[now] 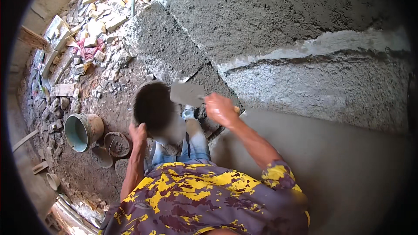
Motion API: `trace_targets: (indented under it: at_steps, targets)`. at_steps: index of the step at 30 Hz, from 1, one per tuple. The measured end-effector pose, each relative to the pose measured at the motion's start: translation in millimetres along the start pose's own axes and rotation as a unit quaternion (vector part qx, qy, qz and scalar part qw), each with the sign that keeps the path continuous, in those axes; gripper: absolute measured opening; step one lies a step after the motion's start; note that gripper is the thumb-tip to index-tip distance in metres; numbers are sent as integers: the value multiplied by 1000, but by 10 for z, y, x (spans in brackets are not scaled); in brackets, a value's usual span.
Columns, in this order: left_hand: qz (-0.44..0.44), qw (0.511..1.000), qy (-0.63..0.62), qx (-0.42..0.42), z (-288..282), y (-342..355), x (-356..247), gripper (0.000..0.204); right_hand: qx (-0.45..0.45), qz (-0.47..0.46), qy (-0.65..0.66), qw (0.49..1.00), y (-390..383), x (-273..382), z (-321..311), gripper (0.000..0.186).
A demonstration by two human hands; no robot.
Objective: The person scoops water from a bucket using a cup, pours it into a container of mortar, and mixes it with a trowel. They then scoop the mortar from the container and apply it onto the wall with the trowel.
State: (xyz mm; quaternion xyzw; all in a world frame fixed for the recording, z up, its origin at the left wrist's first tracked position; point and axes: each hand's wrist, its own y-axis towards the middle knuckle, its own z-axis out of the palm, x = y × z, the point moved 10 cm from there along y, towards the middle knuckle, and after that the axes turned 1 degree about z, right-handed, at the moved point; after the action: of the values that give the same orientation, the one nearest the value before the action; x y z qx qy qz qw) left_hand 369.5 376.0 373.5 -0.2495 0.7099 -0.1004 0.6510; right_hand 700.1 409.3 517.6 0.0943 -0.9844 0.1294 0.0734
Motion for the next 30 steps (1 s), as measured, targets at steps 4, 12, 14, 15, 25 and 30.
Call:
trace_targets:
  at_steps: [4,12,14,15,25,30]
  targets:
    - [95,991,47,78,392,65,-212,47,42,-7,-71,997,239,548,1068,10]
    - [17,994,-58,91,-258,58,-364,51,77,71,126,986,-192,710,1100,28]
    - [12,998,-48,37,-522,93,-257,52,64,57,110,990,-5,915,1073,27]
    - [-18,999,-42,4,-669,78,-160,50,33,18,109,993,59,1097,1016,25]
    - [54,983,-125,-124,-2468,-648,1449,38,301,-379,472,736,294,2618,242,39]
    - [-105,935,20,-338,-2215,-642,825,48,182,-333,488,786,1807,-888,596,33]
